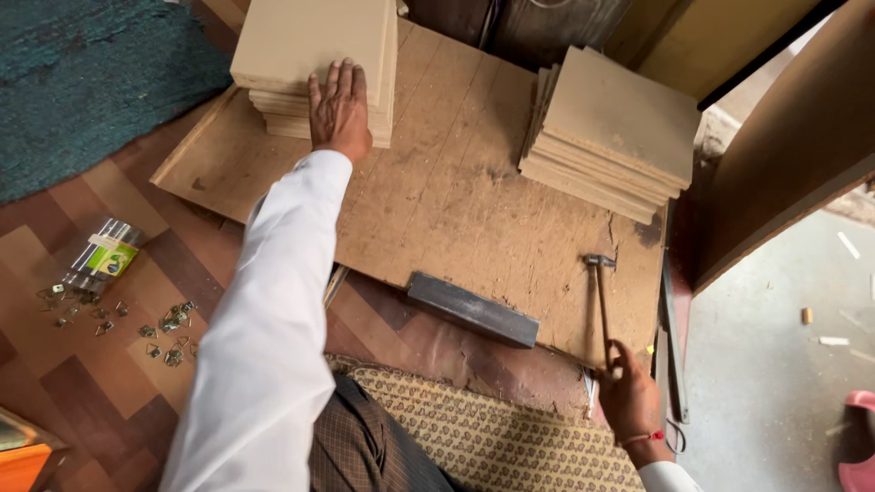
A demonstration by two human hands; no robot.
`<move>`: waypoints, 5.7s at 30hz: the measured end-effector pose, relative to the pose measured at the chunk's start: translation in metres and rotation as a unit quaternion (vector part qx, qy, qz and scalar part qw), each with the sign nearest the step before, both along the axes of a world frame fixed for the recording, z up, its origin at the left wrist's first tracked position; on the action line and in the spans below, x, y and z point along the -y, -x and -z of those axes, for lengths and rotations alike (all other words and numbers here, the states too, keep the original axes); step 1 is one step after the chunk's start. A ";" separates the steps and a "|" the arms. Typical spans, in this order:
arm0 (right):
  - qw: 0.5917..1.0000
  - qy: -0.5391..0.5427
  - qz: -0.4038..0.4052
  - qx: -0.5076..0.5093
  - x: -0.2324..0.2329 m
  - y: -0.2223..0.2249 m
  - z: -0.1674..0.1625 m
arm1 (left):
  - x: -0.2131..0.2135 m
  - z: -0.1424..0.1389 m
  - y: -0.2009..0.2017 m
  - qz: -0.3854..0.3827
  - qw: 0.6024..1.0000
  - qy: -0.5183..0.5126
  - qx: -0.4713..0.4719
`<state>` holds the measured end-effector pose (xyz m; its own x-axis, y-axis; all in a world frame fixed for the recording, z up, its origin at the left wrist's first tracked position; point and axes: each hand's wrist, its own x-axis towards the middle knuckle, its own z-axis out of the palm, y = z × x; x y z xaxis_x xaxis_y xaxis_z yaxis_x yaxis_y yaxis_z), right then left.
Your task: The person sits on the floor and assembles small wooden frames by attaching metal corner brackets with a hammer and nails. They smooth the edges of the boards with a metal file, then stack the finished frames.
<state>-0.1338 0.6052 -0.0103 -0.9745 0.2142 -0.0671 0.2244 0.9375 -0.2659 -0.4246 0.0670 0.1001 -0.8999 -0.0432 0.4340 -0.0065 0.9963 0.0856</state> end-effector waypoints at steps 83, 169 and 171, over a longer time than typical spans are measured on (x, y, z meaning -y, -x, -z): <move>0.732 0.570 0.196 -0.317 -0.137 -0.145 -0.115 | -0.349 -0.037 -0.326 0.209 0.399 -0.888 0.098; 0.591 0.767 -0.005 -0.248 0.018 -0.162 -0.199 | -0.230 -0.112 -0.351 0.398 0.248 -0.836 0.283; 0.633 0.729 -0.004 -0.259 0.019 -0.154 -0.199 | -0.237 -0.110 -0.340 0.321 0.412 -0.821 0.230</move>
